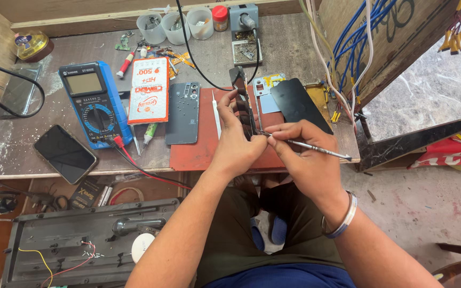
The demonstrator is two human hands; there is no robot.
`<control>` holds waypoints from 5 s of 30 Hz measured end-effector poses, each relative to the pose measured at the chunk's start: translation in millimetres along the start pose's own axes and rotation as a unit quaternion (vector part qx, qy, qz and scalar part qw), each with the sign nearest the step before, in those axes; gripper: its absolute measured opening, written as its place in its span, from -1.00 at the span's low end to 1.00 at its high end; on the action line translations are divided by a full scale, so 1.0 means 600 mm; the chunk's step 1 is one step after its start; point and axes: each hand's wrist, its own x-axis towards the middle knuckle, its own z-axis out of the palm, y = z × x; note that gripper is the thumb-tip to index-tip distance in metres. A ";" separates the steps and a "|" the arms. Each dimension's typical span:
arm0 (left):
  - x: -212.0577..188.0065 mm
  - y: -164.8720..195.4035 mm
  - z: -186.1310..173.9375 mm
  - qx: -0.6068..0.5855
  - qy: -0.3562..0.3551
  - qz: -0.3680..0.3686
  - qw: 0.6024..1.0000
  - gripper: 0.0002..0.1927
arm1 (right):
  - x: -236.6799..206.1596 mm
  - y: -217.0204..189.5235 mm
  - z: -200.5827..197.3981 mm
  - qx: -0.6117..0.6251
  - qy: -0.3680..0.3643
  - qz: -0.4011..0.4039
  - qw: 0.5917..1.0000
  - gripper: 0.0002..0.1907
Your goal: The person disassembles a smartphone using a screwdriver, removes the back cover and battery, and cleans the interior with a toothbrush. They then handle a new battery and reassemble the phone components.
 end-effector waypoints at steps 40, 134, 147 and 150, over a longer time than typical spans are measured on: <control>-0.006 0.015 0.013 0.045 0.006 0.002 0.999 -0.05 | 0.062 0.007 0.037 -0.015 0.072 -0.094 0.993 -0.88; 0.023 -0.028 -0.049 -0.106 0.001 0.148 0.983 -0.07 | 0.198 -0.081 -0.045 -0.053 -0.094 -0.041 0.993 -0.77; 0.002 -0.007 -0.074 0.000 0.048 0.114 0.992 -0.14 | -0.051 0.020 -0.017 0.144 0.044 -0.020 0.988 -0.86; -0.002 -0.003 -0.080 0.037 0.039 0.119 0.991 -0.15 | -0.066 0.031 -0.004 0.101 0.032 -0.027 0.994 -0.86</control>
